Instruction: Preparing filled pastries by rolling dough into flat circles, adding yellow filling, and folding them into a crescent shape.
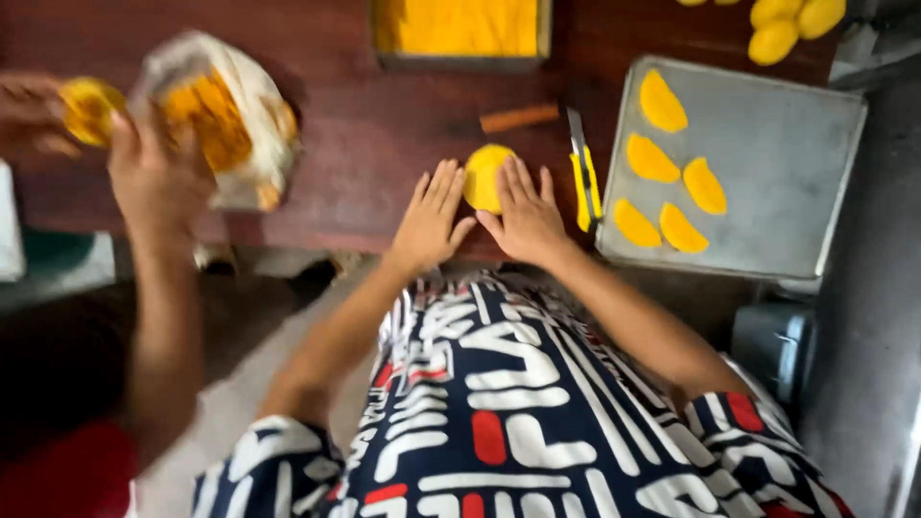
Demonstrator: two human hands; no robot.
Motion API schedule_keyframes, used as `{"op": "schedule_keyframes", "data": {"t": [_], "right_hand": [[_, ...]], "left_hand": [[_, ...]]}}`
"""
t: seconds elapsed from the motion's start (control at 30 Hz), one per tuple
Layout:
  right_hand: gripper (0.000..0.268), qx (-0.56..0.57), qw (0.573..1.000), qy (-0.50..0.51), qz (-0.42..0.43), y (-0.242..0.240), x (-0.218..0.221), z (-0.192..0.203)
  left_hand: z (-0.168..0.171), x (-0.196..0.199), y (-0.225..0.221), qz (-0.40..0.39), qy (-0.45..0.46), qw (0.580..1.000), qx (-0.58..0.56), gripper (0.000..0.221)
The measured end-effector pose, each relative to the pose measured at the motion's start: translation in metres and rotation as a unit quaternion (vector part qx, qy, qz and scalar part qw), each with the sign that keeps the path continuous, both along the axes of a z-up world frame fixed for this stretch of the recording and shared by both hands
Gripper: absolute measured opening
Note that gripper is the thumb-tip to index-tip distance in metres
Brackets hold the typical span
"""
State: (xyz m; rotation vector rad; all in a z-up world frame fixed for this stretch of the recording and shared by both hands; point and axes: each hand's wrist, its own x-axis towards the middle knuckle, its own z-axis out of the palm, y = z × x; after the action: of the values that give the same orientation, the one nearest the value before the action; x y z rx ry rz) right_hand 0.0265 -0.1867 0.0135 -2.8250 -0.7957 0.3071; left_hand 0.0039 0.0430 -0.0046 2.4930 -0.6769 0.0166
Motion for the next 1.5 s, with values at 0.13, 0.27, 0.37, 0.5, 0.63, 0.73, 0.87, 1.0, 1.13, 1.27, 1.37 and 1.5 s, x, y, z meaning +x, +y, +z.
{"op": "schedule_keyframes", "data": {"t": [0.13, 0.27, 0.37, 0.5, 0.63, 0.73, 0.87, 1.0, 1.13, 1.27, 1.37, 1.5], "right_hand": [[0.095, 0.000, 1.000, -0.015, -0.016, 0.022, 0.001, -0.002], [0.094, -0.060, 0.994, 0.076, -0.048, 0.039, 0.015, 0.009], [0.096, -0.054, 0.998, 0.016, -0.030, 0.048, 0.017, 0.001], [0.097, -0.045, 0.997, 0.024, -0.049, 0.068, 0.016, 0.021], [0.090, -0.087, 0.994, 0.054, -0.029, 0.072, 0.014, 0.030], [0.065, 0.126, 0.988, -0.047, -0.076, 0.013, 0.027, 0.024], [0.046, 0.166, 0.951, -0.125, -0.230, -0.063, 0.026, 0.009], [0.050, -0.011, 0.960, -0.161, -0.229, -0.098, 0.029, -0.008], [0.049, -0.033, 0.961, -0.129, -0.241, -0.100, 0.036, -0.032], [0.046, 0.006, 0.961, -0.176, -0.211, -0.115, 0.030, -0.017], [0.033, 0.085, 0.961, -0.135, -0.225, -0.120, 0.026, 0.009], [0.026, 0.191, 0.956, -0.114, -0.191, -0.137, 0.010, 0.013]], "left_hand": [[0.006, -0.002, 0.016, 0.121, 0.016, 0.982, -0.142, 0.077], [-0.005, -0.008, 0.028, 0.170, 0.028, 0.971, -0.167, 0.075], [-0.005, -0.011, 0.030, 0.183, 0.018, 0.966, -0.181, 0.074], [-0.006, -0.015, 0.028, 0.170, 0.006, 0.968, -0.185, 0.075], [-0.004, -0.019, 0.022, 0.177, -0.010, 0.970, -0.166, 0.074], [0.044, 0.010, -0.009, 0.145, 0.036, 0.977, -0.153, 0.068], [0.018, 0.015, -0.059, 0.090, 0.028, 0.993, -0.069, 0.068], [-0.008, 0.038, -0.100, 0.015, -0.021, 0.990, 0.137, 0.081], [-0.001, 0.041, -0.122, 0.036, 0.014, 0.972, 0.233, 0.092], [-0.004, 0.021, -0.144, 0.060, 0.009, 0.966, 0.253, 0.098], [-0.009, 0.012, -0.151, 0.084, 0.015, 0.969, 0.230, 0.102], [-0.011, -0.002, -0.152, 0.060, -0.005, 0.982, 0.182, 0.100]]}}
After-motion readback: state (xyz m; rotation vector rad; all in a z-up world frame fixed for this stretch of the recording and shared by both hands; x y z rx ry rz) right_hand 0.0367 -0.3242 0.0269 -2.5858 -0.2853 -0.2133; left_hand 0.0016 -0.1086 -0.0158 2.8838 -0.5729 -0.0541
